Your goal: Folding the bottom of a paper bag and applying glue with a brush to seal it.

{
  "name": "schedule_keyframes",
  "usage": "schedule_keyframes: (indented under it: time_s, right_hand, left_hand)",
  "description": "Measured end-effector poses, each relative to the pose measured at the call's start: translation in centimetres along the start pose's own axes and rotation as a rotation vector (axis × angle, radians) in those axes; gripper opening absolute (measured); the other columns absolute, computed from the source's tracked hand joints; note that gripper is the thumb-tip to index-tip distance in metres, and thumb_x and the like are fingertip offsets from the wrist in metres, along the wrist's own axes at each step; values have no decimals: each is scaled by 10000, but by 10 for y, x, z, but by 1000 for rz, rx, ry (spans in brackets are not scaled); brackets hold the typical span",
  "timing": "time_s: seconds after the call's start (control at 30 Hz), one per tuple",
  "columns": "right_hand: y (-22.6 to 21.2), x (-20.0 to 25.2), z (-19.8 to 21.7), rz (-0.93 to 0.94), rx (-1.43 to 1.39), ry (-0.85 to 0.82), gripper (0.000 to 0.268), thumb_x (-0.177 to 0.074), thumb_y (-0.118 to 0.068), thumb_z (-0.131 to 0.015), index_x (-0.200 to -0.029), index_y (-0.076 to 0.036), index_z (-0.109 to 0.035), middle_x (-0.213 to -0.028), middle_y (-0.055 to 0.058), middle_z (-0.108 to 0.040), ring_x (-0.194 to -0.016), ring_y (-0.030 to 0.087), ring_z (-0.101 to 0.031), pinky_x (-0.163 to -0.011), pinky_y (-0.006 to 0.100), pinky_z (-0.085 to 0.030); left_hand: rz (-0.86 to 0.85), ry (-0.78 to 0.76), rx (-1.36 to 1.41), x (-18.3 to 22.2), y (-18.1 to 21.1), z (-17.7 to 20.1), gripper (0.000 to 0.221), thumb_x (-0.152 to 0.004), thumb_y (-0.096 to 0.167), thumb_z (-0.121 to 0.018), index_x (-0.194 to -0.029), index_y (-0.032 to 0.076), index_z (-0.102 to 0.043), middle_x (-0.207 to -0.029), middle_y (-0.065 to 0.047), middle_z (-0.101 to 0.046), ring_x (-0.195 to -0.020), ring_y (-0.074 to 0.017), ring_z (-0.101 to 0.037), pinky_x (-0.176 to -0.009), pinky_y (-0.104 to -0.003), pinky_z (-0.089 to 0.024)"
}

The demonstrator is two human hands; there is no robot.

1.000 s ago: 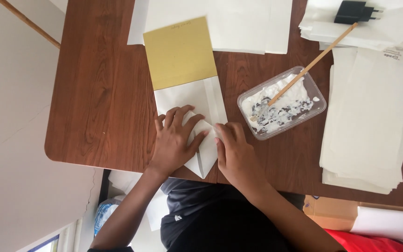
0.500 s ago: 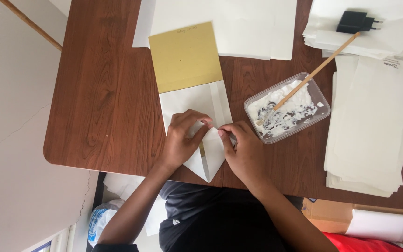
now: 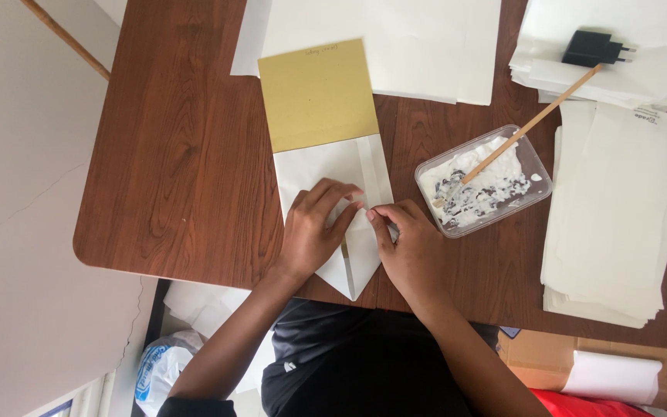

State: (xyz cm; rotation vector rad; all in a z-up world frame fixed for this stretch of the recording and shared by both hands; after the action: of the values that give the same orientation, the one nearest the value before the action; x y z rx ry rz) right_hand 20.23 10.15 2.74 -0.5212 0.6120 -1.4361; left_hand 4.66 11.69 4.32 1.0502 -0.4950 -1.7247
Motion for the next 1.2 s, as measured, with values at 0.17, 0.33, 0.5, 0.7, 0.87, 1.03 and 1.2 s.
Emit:
schedule_keyframes:
  time_s: [0.17, 0.33, 0.5, 0.7, 0.87, 1.03, 1.2]
  right_hand:
    - [-14, 10, 2, 34, 117, 82, 171, -1023, -278, -658, -997, -136, -751, -907, 58, -709, -847, 301, -764, -648, 414, -625]
    - [-13, 14, -5, 70, 248, 166, 111, -1014, -284, -668, -1053, -180, -680, -967, 17, -659, -766, 295, -767, -568, 388, -633]
    - [-22, 18, -6, 233, 274, 293, 138, -977, -187, -700, -1076, -162, -606, -1041, 27, -582, -734, 328, -752, -530, 415, -639]
    - [-15, 20, -28, 570, 332, 299, 286, -857, -17, -695, -1065, -201, -763, -1151, -48, -656, -1109, 213, -638, -759, 354, -541]
    - [-15, 19, -34, 552, 320, 114, 404, -899, -17, -622, -1254, -181, -722, -1312, -52, -660, -1286, 218, -543, -1023, 477, -423]
    - [-17, 21, -31, 502, 260, 10, 415, -958, -66, -567, -1349, -161, -670, -1398, -16, -634, -1337, 272, -511, -1086, 568, -369]
    - [-22, 26, -34, 493, 341, -133, 441, -1058, -246, -489, -1483, -144, -545, -1562, 12, -486, -1431, 302, -393, -1156, 598, -275]
  left_hand:
    - [-33, 183, 75, 2, 10, 34, 197, -967, 7, -616, -1137, 68, -694, -1005, -89, -637, -993, -319, -672, -848, -452, -542]
    - [-82, -44, -111, 34, 2, 45, 337, -846, -43, -690, -1131, 125, -752, -1046, -60, -718, -1084, -308, -692, -901, -452, -518]
    - [-226, -191, -342, 66, 8, 30, 356, -918, 163, -697, -1267, 100, -725, -1300, -115, -708, -1264, -350, -602, -1037, -534, -413]
    - [-141, -289, -446, 70, -2, 20, 522, -996, 413, -560, -1440, 141, -590, -1473, -71, -597, -1408, -276, -487, -1130, -494, -325]
    - [-82, -420, -505, 69, -3, 18, 765, -951, 629, -489, -1549, 154, -447, -1611, -65, -445, -1509, -287, -348, -1214, -525, -195]
    - [-14, -513, -550, 70, -6, 13, 954, -872, 793, -444, -1602, 184, -354, -1678, -37, -338, -1555, -276, -257, -1260, -560, -94]
    - [-11, -548, -618, 72, -9, 12, 1163, -739, 967, -371, -1620, 212, -295, -1697, -12, -284, -1569, -252, -210, -1270, -542, -88]
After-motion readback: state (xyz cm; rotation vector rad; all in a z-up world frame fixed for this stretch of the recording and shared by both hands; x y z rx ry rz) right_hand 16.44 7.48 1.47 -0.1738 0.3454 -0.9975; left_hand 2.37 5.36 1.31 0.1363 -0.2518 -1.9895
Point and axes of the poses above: each hand's wrist, its own x-axis away from the middle knuckle, its own z-axis out of the back of the hand, y = z × x, the point moved 7 cm from there along -x, towards the middle knuckle
